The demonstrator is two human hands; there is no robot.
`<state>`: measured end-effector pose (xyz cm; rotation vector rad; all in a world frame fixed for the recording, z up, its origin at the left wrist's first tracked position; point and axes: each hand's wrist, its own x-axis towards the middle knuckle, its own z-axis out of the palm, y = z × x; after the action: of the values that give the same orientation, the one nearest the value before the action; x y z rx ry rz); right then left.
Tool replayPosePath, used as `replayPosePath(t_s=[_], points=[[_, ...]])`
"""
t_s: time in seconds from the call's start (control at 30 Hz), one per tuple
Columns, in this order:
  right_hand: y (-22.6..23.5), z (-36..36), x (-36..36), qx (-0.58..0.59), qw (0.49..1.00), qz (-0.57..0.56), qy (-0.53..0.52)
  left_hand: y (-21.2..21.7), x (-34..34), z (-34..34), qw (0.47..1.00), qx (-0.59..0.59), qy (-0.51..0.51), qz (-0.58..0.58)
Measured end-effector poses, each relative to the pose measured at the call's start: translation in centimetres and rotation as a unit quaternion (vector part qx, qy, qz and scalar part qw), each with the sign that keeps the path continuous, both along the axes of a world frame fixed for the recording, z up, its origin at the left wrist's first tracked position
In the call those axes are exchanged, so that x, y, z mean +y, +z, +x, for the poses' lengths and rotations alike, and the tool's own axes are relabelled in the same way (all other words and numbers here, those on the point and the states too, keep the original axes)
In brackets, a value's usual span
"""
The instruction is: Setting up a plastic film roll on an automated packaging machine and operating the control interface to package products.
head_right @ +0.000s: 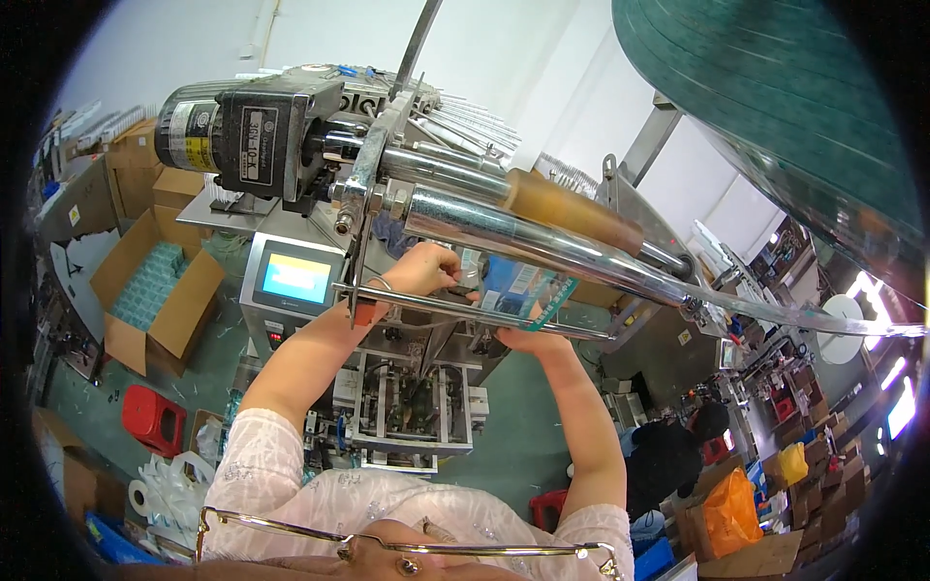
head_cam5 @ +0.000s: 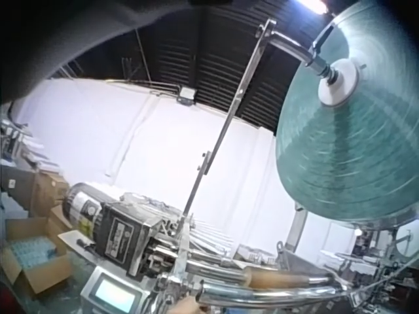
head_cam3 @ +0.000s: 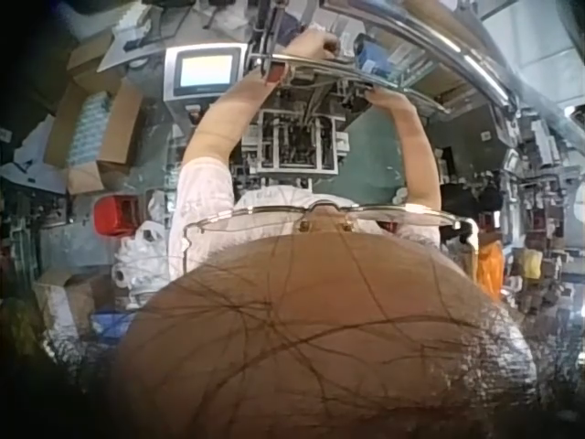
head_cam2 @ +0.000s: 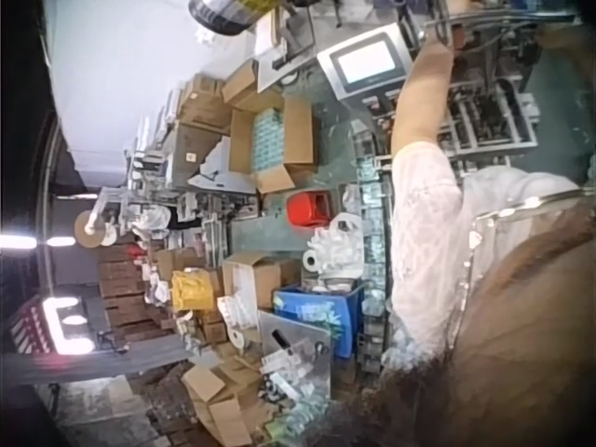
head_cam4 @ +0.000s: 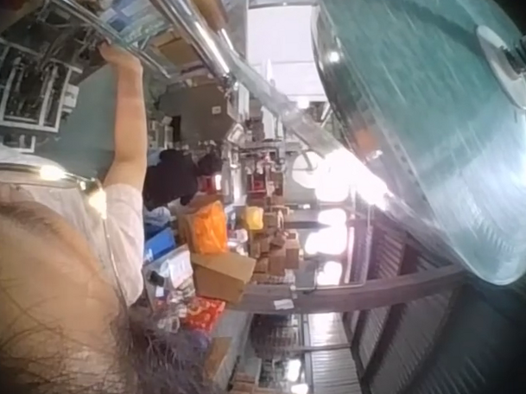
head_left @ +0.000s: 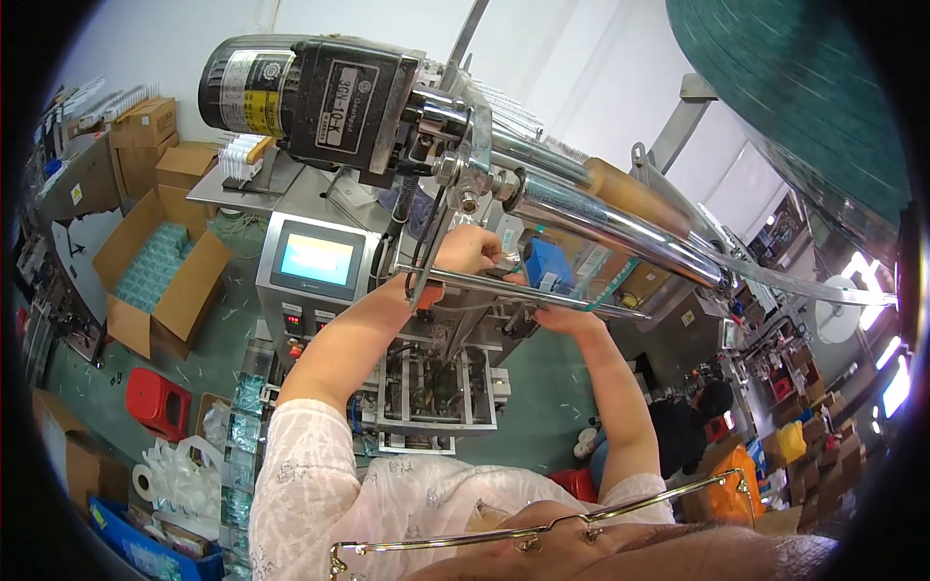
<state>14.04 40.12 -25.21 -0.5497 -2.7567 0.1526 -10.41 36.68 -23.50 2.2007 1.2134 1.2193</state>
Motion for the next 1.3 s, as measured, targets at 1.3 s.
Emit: replayPosePath(t_s=[1.3], points=[[1.3, -0.6, -1.7, -0.038, 0.998, 0.049, -0.032, -0.4, 1.9, 0.3, 0.997, -0.003, 0.016, -0.071]])
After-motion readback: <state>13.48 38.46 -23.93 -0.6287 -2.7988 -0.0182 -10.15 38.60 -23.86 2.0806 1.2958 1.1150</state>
